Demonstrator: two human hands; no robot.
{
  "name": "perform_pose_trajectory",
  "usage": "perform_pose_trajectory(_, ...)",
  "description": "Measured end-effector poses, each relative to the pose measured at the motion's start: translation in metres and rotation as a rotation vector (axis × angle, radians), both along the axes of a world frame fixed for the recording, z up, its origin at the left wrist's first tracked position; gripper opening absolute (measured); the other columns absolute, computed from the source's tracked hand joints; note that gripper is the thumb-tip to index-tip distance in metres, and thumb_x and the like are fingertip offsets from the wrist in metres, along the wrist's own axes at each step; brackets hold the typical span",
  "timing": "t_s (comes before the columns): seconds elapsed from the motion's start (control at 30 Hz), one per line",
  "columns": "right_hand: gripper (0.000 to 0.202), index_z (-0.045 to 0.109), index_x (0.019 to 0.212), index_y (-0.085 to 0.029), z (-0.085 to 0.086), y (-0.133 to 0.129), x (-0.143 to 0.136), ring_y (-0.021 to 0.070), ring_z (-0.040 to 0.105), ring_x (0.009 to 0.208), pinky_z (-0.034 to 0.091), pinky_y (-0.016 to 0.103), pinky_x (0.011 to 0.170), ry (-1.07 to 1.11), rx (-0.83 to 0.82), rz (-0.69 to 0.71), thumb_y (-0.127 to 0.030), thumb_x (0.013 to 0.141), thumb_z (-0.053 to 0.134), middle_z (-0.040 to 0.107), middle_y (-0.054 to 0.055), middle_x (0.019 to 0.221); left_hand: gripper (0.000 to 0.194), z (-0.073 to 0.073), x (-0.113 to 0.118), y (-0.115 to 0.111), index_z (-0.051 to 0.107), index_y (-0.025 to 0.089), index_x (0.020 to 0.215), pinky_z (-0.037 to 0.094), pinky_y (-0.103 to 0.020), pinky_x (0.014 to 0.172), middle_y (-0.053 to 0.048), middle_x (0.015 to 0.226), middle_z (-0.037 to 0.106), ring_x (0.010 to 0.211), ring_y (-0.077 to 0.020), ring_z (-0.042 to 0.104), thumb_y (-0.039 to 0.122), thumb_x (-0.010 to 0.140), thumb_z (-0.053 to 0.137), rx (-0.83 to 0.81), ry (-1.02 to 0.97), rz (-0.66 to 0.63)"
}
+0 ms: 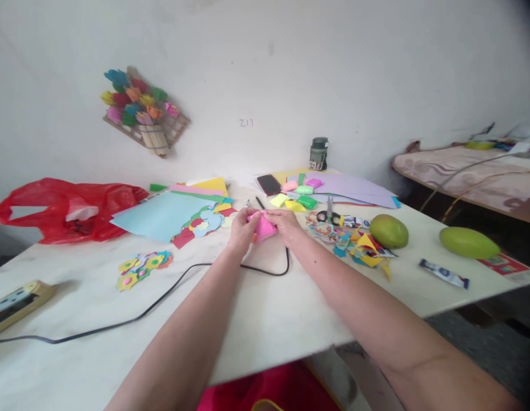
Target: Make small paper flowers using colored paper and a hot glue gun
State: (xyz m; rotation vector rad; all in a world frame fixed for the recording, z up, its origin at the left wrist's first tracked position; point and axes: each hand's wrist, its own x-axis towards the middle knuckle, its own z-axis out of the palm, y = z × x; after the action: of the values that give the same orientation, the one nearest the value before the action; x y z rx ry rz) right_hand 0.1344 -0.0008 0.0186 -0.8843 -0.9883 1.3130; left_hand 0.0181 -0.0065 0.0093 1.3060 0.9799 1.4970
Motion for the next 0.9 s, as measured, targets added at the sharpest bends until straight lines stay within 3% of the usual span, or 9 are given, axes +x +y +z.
perform_pose_trajectory(0.37,0.017,0.066,0.059,-0.014,0.0012,0.0004,0.0004,0.0074,0.042,0.044,0.031,0.023,0.047,0.021,-0.034,-0.005,-0.021,0.045,0.071,0.052,-0.004,0.044,0.028,-0.0002,-0.0016,0.0017,0.055,0.015,0.077,0.037,-0.018,0.048,0.004,0.060,0.052,0.049,-0.0058,0.045,0.038,0.066,0.066,-0.005,-0.014,-0.020)
perform_pose_trajectory(0.9,0.018,0.070,0.065,-0.013,0.0033,-0.0032,0.0014,0.0102,0.054,0.054,0.038,0.024,0.051,-0.029,-0.042,-0.021,-0.017,0.048,0.070,0.067,0.004,0.067,0.024,-0.0009,-0.0019,0.0016,0.056,0.014,0.075,0.037,-0.018,0.049,0.003,0.059,0.053,0.050,-0.0066,0.046,0.035,0.067,0.065,-0.013,0.045,-0.013)
